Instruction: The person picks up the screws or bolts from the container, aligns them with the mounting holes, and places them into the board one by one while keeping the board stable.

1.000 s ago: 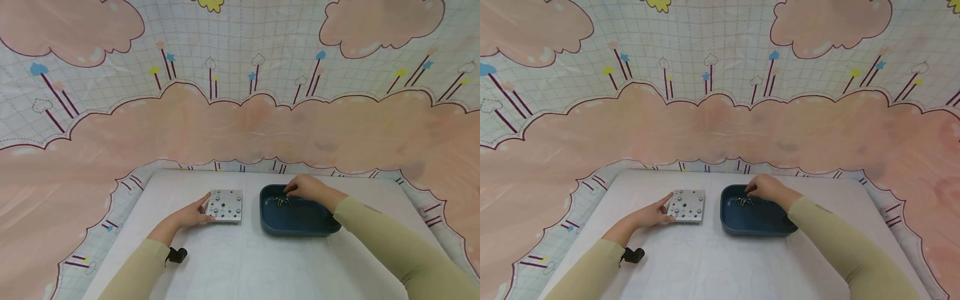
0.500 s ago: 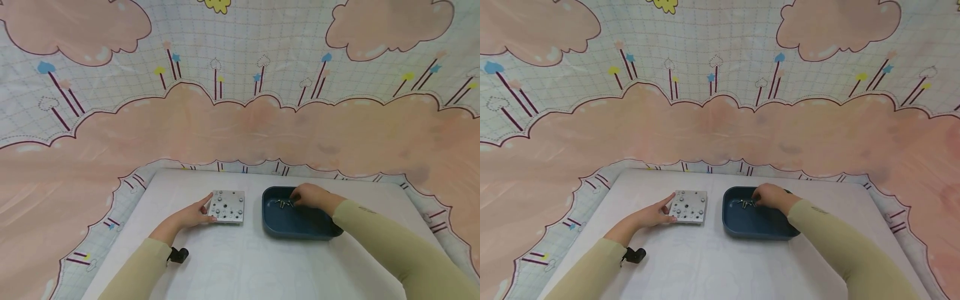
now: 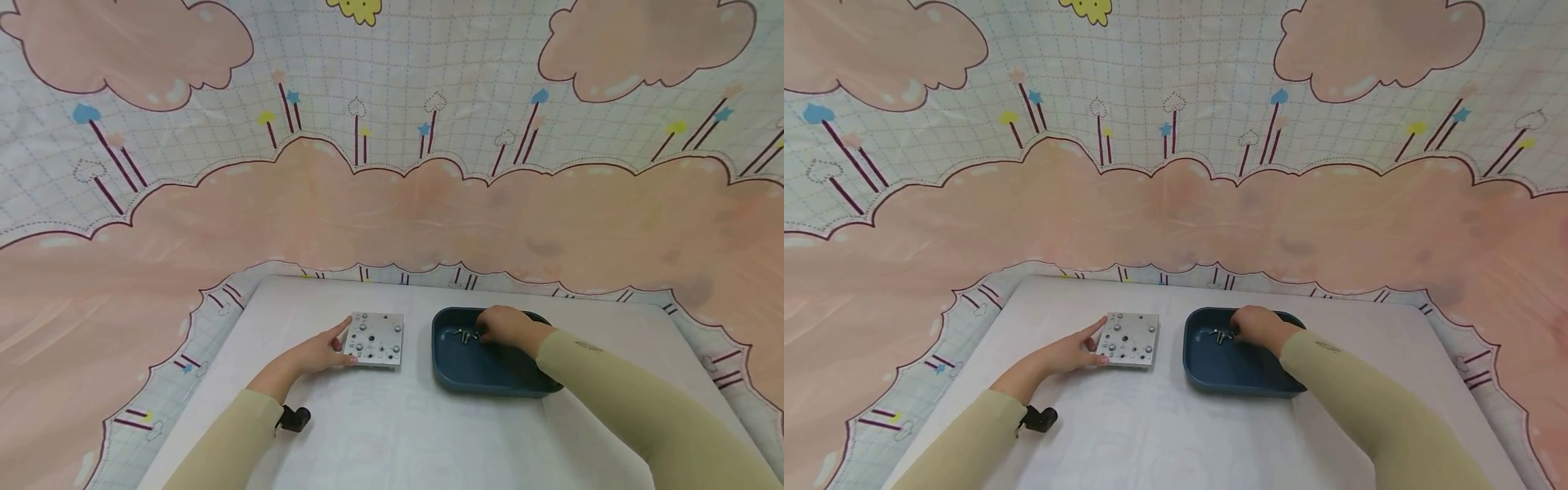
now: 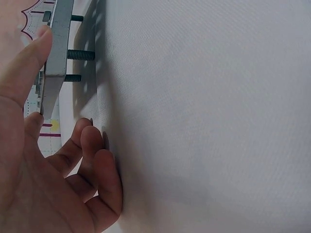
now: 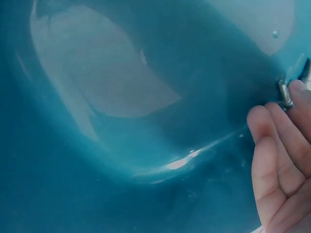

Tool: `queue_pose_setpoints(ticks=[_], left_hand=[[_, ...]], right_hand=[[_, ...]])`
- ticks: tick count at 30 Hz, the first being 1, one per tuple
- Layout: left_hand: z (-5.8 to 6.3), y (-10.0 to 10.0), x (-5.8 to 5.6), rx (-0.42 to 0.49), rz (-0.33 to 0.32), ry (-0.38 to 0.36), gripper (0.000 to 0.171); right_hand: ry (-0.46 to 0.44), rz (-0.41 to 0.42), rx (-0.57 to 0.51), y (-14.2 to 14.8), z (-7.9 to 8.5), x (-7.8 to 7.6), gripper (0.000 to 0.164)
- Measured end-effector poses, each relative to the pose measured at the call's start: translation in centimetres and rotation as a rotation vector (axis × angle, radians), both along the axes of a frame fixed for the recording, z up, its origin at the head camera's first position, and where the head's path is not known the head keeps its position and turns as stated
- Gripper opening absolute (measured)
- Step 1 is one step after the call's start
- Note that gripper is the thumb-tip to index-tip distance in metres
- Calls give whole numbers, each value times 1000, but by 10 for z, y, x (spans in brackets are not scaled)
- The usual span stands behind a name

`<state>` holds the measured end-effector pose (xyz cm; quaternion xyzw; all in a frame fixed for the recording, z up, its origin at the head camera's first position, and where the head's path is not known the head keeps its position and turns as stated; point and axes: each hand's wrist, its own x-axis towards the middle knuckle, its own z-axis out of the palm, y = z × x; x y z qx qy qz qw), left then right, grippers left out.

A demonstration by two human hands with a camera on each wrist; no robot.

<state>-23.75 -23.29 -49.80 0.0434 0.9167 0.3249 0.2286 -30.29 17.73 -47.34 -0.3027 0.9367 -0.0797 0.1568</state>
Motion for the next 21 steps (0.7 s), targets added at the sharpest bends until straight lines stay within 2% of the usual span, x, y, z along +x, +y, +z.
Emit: queue_pose_setpoints(ticks=[4,13,21], left_hand=[[0,-1,1,-4,3,3,101],[-2,-3,1,5,-2,10,103],[-2,-1,0,5,2,9,102]], right_hand=[[-13,-24,6,-1,0,3,14],[-50,4,18,-3,0,6,9],[-58,-16,27,-1,-1,7,6]])
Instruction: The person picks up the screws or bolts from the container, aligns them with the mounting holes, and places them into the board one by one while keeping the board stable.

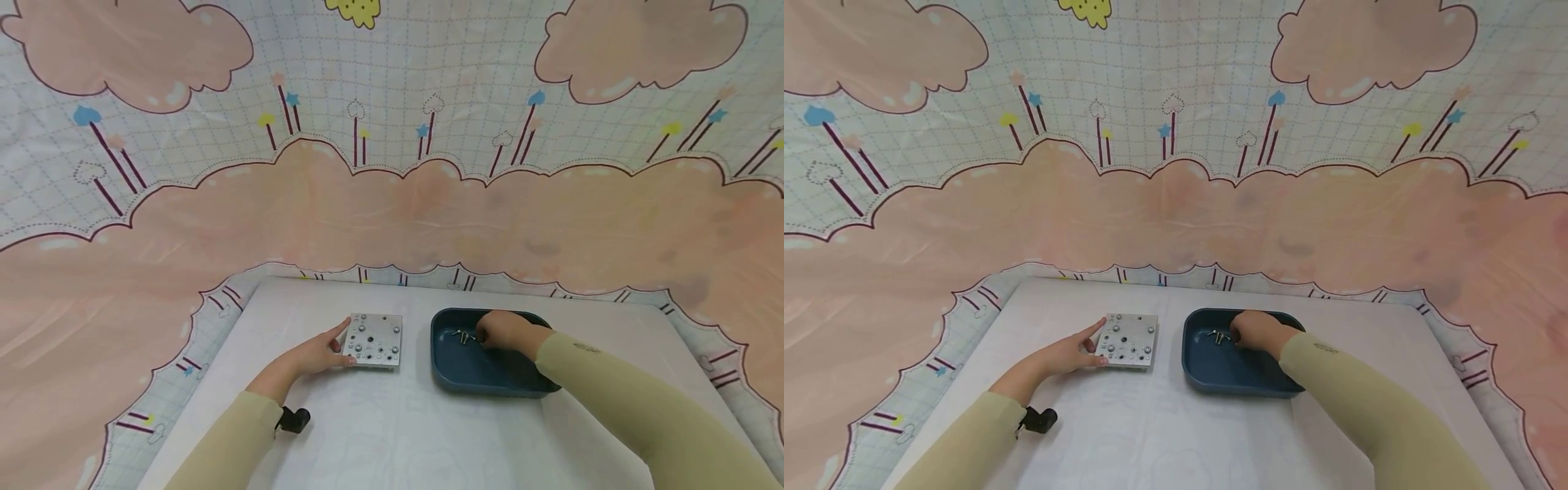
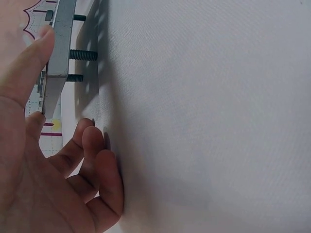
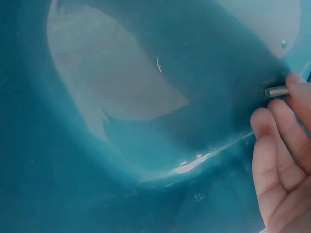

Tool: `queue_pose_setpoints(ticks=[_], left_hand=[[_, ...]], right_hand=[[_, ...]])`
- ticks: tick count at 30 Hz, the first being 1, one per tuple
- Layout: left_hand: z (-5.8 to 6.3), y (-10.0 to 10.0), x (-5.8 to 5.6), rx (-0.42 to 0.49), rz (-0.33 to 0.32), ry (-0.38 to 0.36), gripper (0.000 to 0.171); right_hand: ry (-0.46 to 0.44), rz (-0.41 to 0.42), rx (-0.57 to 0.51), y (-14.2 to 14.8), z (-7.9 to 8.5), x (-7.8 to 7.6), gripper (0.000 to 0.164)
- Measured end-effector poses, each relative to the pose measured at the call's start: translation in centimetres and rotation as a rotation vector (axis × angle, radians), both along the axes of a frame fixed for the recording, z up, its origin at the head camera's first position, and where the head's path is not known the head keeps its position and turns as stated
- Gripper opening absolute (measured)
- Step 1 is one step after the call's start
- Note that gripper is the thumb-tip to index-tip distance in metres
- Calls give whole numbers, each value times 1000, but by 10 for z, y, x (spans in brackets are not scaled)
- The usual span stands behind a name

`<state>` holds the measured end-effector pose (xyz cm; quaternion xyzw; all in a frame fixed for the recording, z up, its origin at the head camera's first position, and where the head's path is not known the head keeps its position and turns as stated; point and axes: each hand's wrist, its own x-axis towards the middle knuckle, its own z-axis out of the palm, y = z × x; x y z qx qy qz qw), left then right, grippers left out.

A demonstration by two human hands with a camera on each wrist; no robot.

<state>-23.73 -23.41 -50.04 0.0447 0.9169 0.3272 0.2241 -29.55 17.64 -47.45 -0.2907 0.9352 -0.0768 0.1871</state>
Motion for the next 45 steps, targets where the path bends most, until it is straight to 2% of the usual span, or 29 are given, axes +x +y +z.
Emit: queue_pose_setpoints(ticks=[8,21,32,45], left_hand=[[1,1,2,1,3,2,101],[3,3,2,3,6,0,101],[0,0,0,-15,-4,7,103],[2,0,1,-19,-10,1,103]], right_hand=[[45,42,27,1,-2,-1,6],[53,102,63,2,0,-5,4],[21,69,42,7,14,-3,5],[-44,1,-111,0,33,-4,11]])
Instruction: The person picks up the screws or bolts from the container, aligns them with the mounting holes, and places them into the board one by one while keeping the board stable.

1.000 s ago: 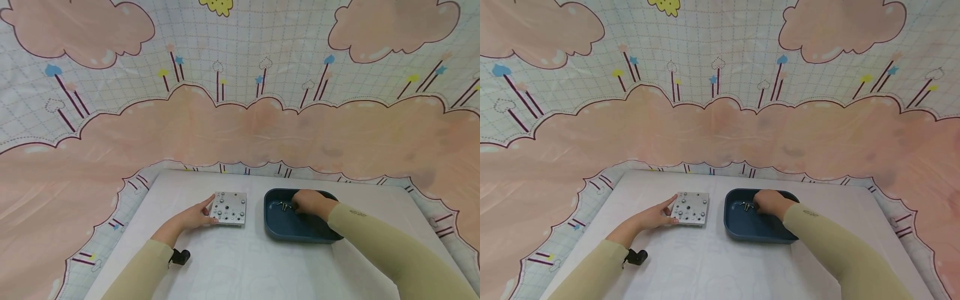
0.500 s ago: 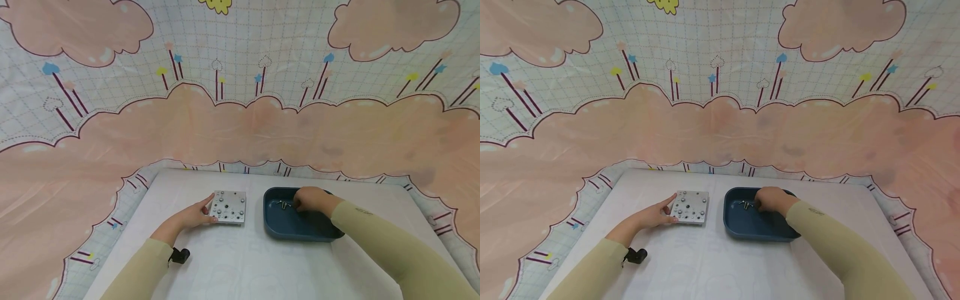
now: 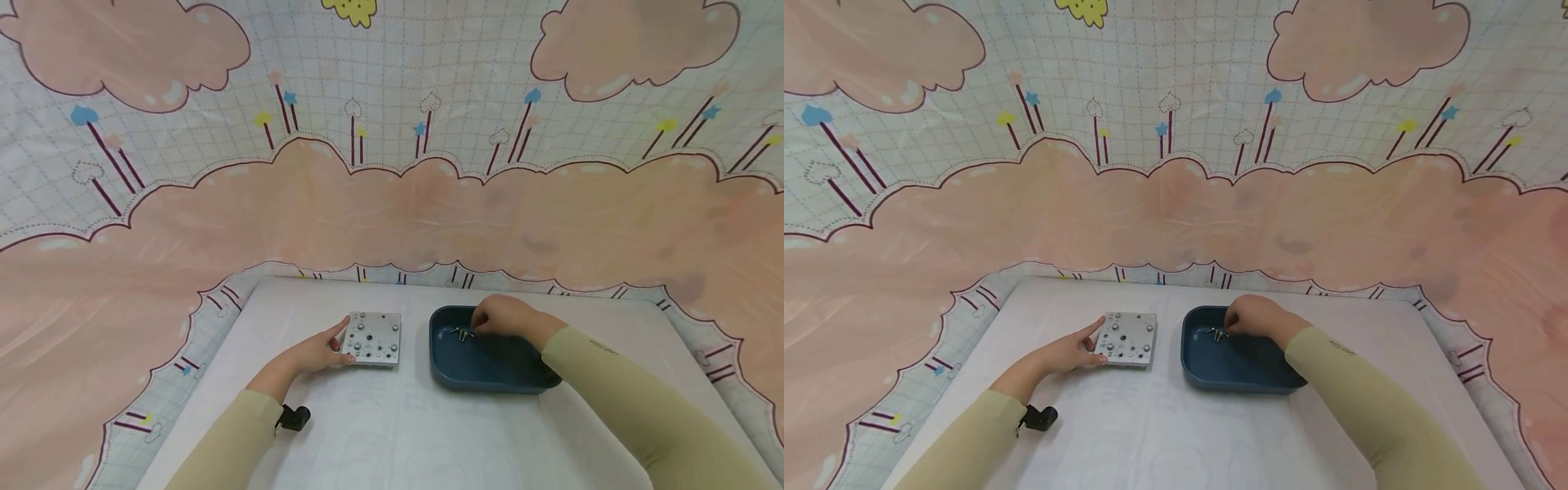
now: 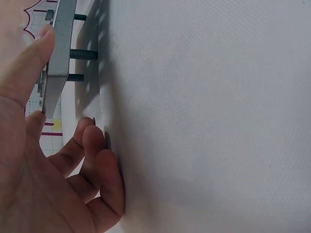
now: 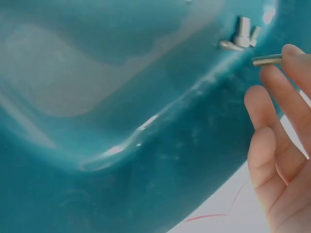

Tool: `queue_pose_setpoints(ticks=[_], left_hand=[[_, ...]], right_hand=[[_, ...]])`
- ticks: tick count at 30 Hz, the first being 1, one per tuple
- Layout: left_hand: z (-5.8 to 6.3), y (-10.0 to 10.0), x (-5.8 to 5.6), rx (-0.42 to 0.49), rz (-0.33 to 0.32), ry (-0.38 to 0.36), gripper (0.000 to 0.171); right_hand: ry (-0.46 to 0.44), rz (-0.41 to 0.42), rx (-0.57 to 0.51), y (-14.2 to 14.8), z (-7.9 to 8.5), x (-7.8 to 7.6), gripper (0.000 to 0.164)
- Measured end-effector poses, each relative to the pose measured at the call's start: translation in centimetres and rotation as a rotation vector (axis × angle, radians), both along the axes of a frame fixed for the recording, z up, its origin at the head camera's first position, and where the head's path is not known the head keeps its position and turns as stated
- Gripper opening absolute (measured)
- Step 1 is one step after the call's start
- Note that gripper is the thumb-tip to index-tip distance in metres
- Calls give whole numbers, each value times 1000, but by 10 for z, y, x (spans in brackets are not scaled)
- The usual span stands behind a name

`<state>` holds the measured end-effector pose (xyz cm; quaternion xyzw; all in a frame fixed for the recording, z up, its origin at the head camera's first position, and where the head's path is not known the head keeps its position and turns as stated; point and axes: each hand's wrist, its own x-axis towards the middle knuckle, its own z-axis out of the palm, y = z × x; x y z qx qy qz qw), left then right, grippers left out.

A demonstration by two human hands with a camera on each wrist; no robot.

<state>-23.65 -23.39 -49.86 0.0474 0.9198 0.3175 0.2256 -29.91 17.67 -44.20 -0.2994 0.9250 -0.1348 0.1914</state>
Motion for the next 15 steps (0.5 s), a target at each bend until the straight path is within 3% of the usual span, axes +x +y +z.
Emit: queue_pose_setpoints(ticks=[9,15], left_hand=[[0,1,0,5,6,-4,103],[-1,0,-1,12,14,-9,104]], right_hand=[[-25,-37,-160,-8,12,-5,18],[-38,-59,-201,-25,22,-7,20]])
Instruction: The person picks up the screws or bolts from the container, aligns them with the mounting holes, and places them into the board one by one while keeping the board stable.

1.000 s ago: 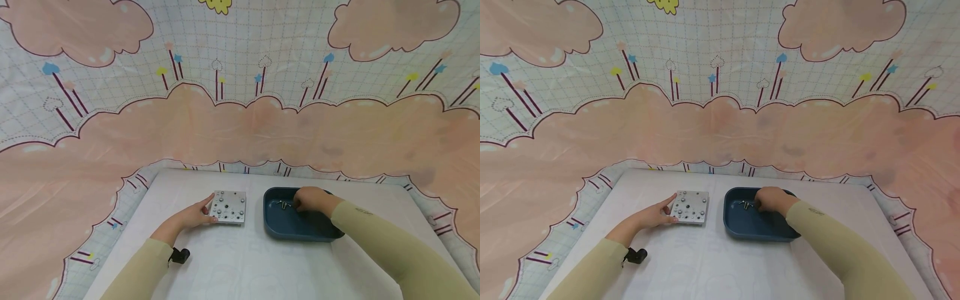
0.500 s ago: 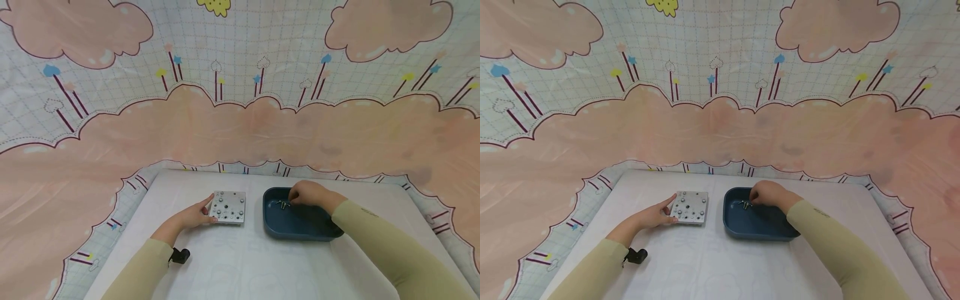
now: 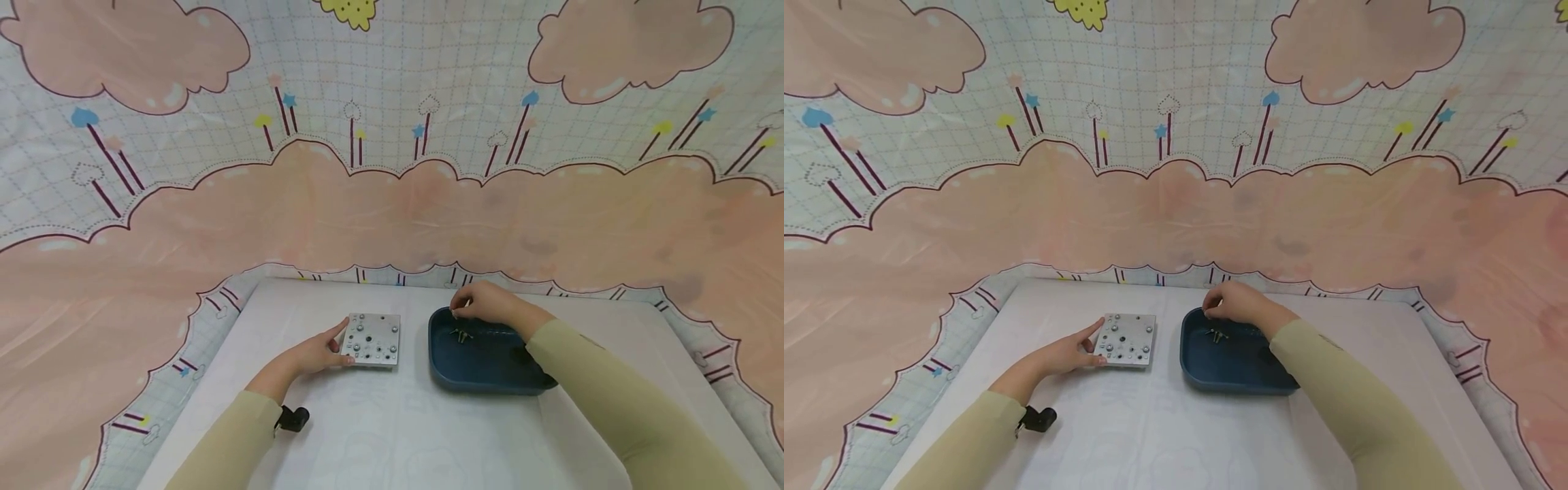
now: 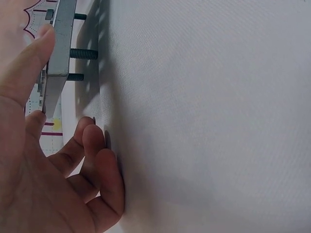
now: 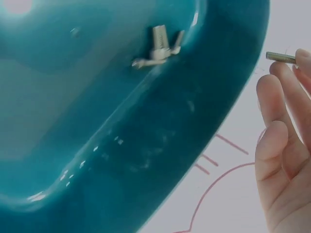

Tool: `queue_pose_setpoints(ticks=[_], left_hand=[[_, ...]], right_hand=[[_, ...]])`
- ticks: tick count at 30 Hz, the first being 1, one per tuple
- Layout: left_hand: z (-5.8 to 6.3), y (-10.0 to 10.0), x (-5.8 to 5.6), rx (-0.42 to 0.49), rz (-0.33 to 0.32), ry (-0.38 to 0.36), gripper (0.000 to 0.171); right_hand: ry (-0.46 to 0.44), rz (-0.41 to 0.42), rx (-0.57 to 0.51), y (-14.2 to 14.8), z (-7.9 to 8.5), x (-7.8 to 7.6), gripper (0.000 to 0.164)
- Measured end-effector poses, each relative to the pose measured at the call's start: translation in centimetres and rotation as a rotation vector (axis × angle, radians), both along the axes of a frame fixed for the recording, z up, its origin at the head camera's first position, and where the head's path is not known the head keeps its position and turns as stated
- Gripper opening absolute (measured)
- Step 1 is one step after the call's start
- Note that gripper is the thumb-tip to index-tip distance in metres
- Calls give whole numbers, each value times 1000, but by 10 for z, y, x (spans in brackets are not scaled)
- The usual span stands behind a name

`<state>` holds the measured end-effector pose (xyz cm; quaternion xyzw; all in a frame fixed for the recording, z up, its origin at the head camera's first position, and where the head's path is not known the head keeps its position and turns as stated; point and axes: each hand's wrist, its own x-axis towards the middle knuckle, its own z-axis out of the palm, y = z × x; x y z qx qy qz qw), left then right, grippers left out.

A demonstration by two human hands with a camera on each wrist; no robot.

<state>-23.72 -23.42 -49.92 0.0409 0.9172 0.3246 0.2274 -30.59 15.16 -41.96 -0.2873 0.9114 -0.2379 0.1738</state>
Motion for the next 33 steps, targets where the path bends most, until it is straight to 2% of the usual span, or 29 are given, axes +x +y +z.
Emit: queue_pose_setpoints(ticks=[17,26,33], left_hand=[[2,-3,1,-7,-3,-7,103],[3,0,2,-15,5,-7,102],[1,-1,1,-26,7,-4,102]], right_hand=[[-96,-58,-63,-74,7,-5,14],[-107,-102,-56,-114,3,-9,17],[-156,-113,-90,-136,-5,-14,19]])
